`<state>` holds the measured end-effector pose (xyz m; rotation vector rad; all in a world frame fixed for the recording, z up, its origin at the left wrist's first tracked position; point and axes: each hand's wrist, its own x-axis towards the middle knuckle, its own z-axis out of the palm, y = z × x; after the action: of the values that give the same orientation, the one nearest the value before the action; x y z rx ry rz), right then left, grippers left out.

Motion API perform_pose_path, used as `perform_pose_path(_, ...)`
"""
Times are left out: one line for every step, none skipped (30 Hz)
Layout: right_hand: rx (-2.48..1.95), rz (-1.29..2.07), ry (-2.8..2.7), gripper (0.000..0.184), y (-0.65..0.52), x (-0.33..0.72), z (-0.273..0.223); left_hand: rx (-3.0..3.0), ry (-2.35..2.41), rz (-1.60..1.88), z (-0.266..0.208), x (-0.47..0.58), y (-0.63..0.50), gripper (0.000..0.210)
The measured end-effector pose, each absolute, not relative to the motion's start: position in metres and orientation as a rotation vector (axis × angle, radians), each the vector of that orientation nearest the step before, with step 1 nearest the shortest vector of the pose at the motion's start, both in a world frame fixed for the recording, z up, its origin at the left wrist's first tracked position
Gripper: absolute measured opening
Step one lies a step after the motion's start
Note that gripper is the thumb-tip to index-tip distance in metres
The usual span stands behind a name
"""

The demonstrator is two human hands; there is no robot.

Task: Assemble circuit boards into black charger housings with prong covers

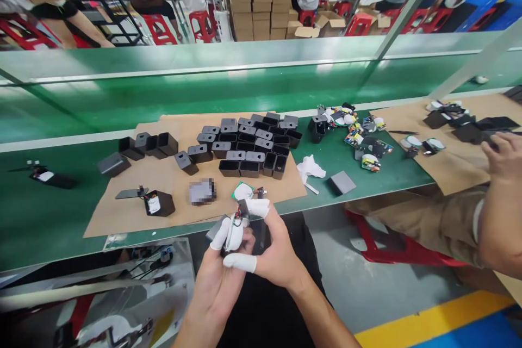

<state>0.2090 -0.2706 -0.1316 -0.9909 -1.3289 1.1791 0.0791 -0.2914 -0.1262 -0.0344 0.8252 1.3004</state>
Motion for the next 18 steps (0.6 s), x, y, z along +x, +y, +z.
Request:
perform_pose_path(-0.964,1.257,-1.298,0.079,-0.27,0.209,-0.132,-0.027,0.835,1.305,-0.126,0.08,-0.293,0.018)
perform_pose_path(-0.942,1.328,-1.257,0.077,-0.27,0.208,-0.133,-0.013,0.85,1.305,-0.125,0.082,-0.294,0.019)
perform_pose_path(-0.925,1.384,-1.209,0.075,-0.27,0.206,-0.135,0.005,0.863,1.296,-0.125,0.083,-0.296,0.022)
perform_pose_path(-0.914,1.419,-1.158,0.075,-0.271,0.205,-0.137,0.021,0.876,1.285,-0.126,0.084,-0.298,0.027)
perform_pose_path(-0.908,1.434,-1.106,0.075,-0.271,0.203,-0.141,0.042,0.881,1.272,-0.128,0.085,-0.3,0.034)
perform_pose_path(-0.898,1.429,-1.056,0.076,-0.272,0.202,-0.145,0.062,0.871,1.273,-0.133,0.085,-0.301,0.043)
perform_pose_path(-0.881,1.41,-1.003,0.077,-0.271,0.201,-0.15,0.08,0.858,1.302,-0.138,0.085,-0.302,0.053)
perform_pose_path(-0.854,1.387,-0.951,0.077,-0.27,0.202,-0.154,0.115,0.84,1.337,-0.146,0.084,-0.302,0.06)
perform_pose_path(-0.829,1.376,-0.911,0.076,-0.269,0.203,-0.157,0.188,0.816,1.362,-0.153,0.082,-0.3,0.062)
perform_pose_path(-0.815,1.381,-0.885,0.076,-0.267,0.205,-0.16,0.294,0.782,1.364,-0.161,0.079,-0.299,0.063)
perform_pose_path(-0.816,1.397,-0.87,0.074,-0.266,0.208,-0.162,0.399,0.747,1.343,-0.168,0.076,-0.297,0.064)
perform_pose_path(-0.83,1.414,-0.861,0.072,-0.264,0.211,-0.162,0.481,0.723,1.324,-0.173,0.072,-0.296,0.063)
perform_pose_path(-0.851,1.429,-0.852,0.069,-0.264,0.215,-0.162,0.543,0.708,1.302,-0.177,0.067,-0.296,0.064)
perform_pose_path(-0.871,1.437,-0.842,0.068,-0.264,0.218,-0.161,0.585,0.707,1.284,-0.178,0.062,-0.295,0.064)
perform_pose_path(-0.882,1.438,-0.834,0.067,-0.265,0.22,-0.16,0.622,0.722,1.268,-0.178,0.057,-0.295,0.064)
perform_pose_path(-0.885,1.439,-0.834,0.066,-0.267,0.222,-0.159,0.661,0.747,1.252,-0.176,0.051,-0.294,0.066)
perform_pose_path(-0.878,1.443,-0.845,0.066,-0.268,0.225,-0.159,0.705,0.775,1.232,-0.173,0.045,-0.293,0.068)
perform_pose_path(-0.856,1.45,-0.868,0.066,-0.27,0.227,-0.158,0.746,0.809,1.217,-0.17,0.04,-0.29,0.069)
